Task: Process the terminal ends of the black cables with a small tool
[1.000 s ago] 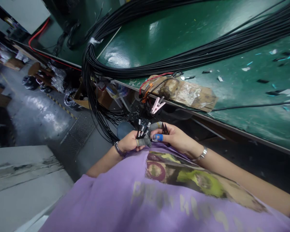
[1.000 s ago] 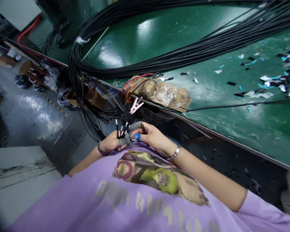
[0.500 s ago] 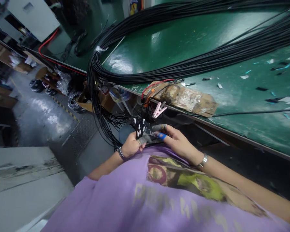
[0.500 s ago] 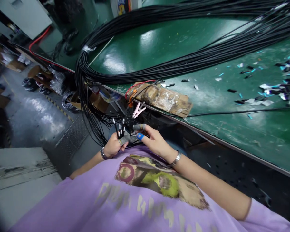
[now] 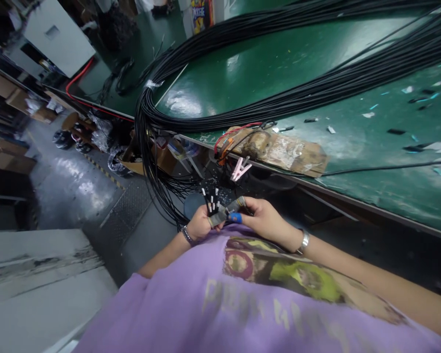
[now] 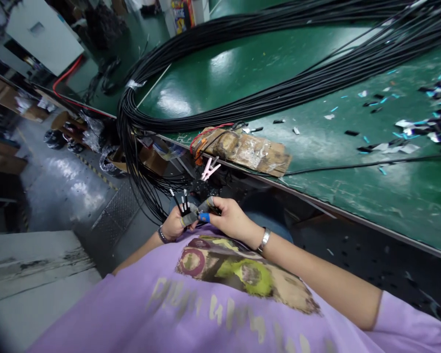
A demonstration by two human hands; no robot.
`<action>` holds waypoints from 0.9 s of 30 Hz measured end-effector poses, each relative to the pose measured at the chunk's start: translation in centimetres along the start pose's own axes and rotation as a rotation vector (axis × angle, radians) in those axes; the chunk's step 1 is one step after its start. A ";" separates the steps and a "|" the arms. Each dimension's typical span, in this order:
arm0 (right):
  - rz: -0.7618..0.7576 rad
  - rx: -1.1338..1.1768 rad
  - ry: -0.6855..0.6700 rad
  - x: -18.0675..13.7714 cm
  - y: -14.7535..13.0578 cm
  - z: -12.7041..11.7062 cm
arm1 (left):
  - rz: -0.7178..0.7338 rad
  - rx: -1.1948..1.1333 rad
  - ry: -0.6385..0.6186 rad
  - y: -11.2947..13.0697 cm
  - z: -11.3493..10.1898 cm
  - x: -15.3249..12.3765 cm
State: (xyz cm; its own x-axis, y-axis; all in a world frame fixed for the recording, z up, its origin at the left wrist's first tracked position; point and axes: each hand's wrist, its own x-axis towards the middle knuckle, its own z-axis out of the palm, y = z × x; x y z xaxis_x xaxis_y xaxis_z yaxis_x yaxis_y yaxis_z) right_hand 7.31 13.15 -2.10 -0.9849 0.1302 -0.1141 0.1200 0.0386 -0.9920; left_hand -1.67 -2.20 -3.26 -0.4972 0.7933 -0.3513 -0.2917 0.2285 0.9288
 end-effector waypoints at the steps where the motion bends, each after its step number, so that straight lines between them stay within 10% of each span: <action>1: -0.002 0.003 -0.017 0.0 -0.2 0.0 | 0.002 -0.009 -0.017 -0.1 -0.2 0.0; 15: -0.062 -0.009 -0.076 -0.2 -0.3 0.0 | -0.036 -0.039 -0.061 -1.0 -0.8 -0.2; 27: -0.001 0.051 -0.266 -0.6 -0.8 -0.6 | -0.261 -0.024 -0.673 1.3 -2.4 1.7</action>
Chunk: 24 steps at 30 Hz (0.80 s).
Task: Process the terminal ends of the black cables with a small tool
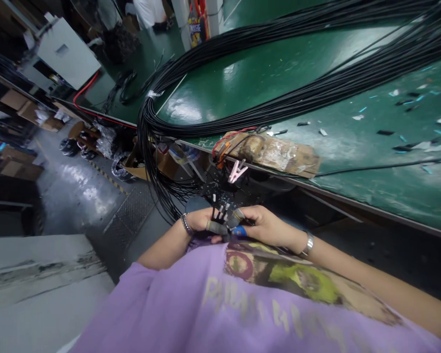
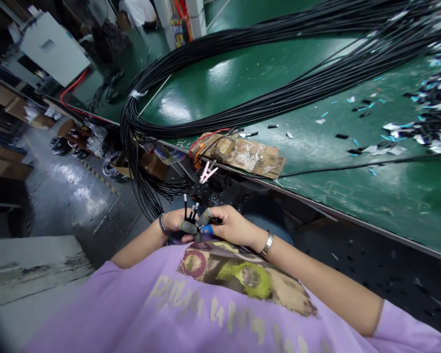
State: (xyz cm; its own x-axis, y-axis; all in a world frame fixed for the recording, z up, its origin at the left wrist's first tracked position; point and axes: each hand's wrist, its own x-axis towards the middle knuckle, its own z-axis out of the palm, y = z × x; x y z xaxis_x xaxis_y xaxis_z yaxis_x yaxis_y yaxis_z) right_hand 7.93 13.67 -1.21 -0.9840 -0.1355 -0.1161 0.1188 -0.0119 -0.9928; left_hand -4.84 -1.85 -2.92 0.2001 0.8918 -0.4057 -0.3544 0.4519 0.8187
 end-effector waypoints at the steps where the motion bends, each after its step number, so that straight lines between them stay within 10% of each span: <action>1: 0.020 -0.004 0.047 0.0 0.1 0.0 | -0.015 -0.056 0.010 -0.3 -0.1 0.3; 13: -0.072 -0.285 0.478 0.0 -0.1 0.4 | 0.314 0.211 0.790 0.1 2.8 0.9; 19: 0.001 -0.172 0.387 0.7 -0.1 0.4 | 0.389 0.666 1.058 -0.6 3.7 0.1; 24: 0.221 0.012 0.159 0.5 0.5 -0.2 | 0.372 0.616 1.157 -1.1 3.0 -0.2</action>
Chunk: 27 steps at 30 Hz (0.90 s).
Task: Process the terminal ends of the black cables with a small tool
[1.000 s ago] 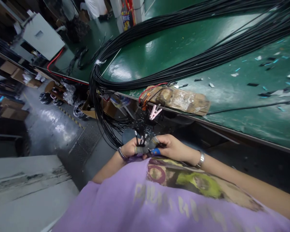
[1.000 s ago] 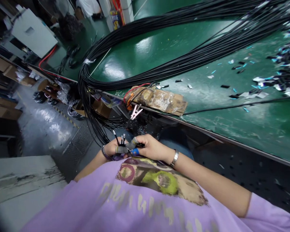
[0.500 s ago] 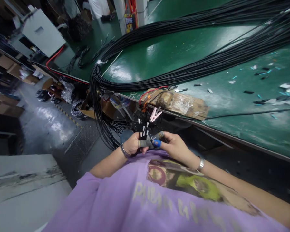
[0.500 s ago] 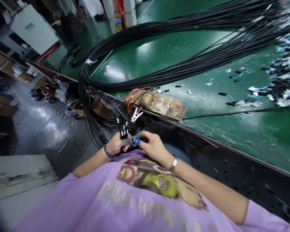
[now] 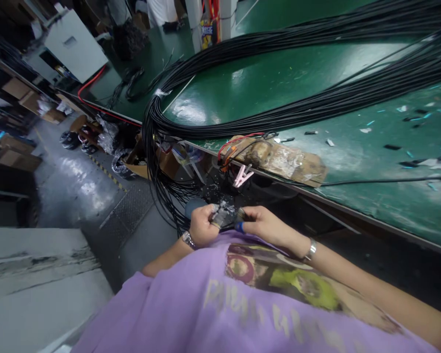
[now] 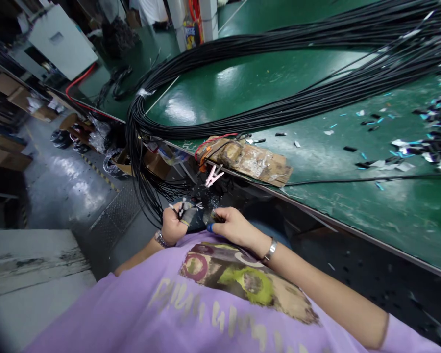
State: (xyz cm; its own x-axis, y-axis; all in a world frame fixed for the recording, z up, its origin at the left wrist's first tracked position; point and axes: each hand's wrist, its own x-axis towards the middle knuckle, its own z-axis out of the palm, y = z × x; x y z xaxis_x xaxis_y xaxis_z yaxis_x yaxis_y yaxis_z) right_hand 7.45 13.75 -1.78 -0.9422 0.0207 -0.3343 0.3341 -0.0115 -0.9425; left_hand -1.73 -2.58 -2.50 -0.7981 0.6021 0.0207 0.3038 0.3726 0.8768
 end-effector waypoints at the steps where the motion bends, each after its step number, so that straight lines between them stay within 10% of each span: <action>1: 0.014 0.007 0.003 -0.1 0.0 -0.2 | -0.020 -0.015 0.027 -0.2 -0.1 0.0; 7: -0.035 0.062 0.216 -0.6 -2.2 -0.7 | 0.052 0.024 0.026 -0.9 -0.3 -0.2; 15: 0.048 -0.178 0.086 0.6 -2.5 -0.5 | 0.201 0.161 -0.062 -0.7 0.5 -0.9; 27: -0.636 -0.756 -0.144 -0.4 -2.4 -1.3 | -0.358 -0.538 -1.173 -1.9 -0.9 3.0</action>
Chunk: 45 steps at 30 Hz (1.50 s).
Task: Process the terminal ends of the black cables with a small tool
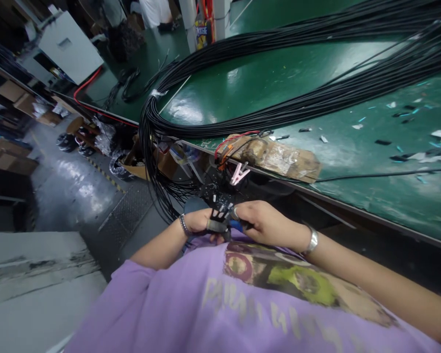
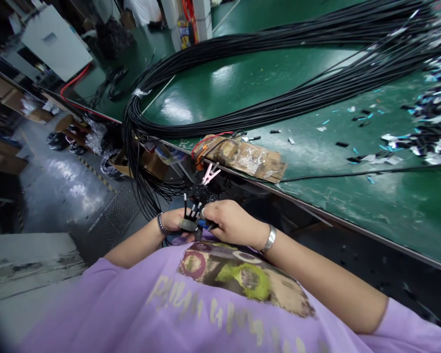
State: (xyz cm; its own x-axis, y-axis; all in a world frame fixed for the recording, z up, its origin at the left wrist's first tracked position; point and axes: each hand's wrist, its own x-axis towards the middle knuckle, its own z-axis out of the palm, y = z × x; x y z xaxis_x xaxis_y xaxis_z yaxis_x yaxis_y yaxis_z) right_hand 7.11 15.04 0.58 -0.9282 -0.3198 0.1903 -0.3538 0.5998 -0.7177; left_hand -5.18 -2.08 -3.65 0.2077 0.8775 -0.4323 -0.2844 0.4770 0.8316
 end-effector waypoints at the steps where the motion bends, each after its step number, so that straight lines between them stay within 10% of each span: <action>1: -0.017 -0.029 0.005 -0.2 0.1 0.0 | -0.003 -0.011 -0.009 0.0 -0.1 0.2; 11: 0.641 0.551 0.054 -0.9 0.8 -0.2 | 0.494 0.743 0.566 1.2 2.0 -1.1; 21: 0.621 0.780 -0.161 1.0 1.0 0.5 | 0.588 0.944 0.536 0.3 2.1 -1.2; 27: 0.515 0.325 0.215 -0.1 2.5 1.7 | 0.518 0.561 0.568 0.7 2.1 -1.5; 35: -0.066 -0.089 0.220 -0.3 0.1 1.0 | 0.435 0.154 0.518 0.8 2.0 -2.0; 39: -0.032 0.180 0.077 0.3 0.2 1.0 | 0.363 0.183 0.422 0.8 1.5 -1.9; 45: 0.464 0.991 -0.163 0.4 0.7 1.4 | 0.396 0.585 0.374 1.6 0.7 -1.7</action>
State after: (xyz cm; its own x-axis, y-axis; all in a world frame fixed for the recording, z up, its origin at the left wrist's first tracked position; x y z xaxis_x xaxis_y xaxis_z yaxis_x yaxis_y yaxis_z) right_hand 6.63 14.27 -0.75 -0.8945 -0.3525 -0.2749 0.3417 -0.1429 -0.9289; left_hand -5.32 -2.85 -1.32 -0.1629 0.9842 -0.0686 0.2873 0.1139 0.9511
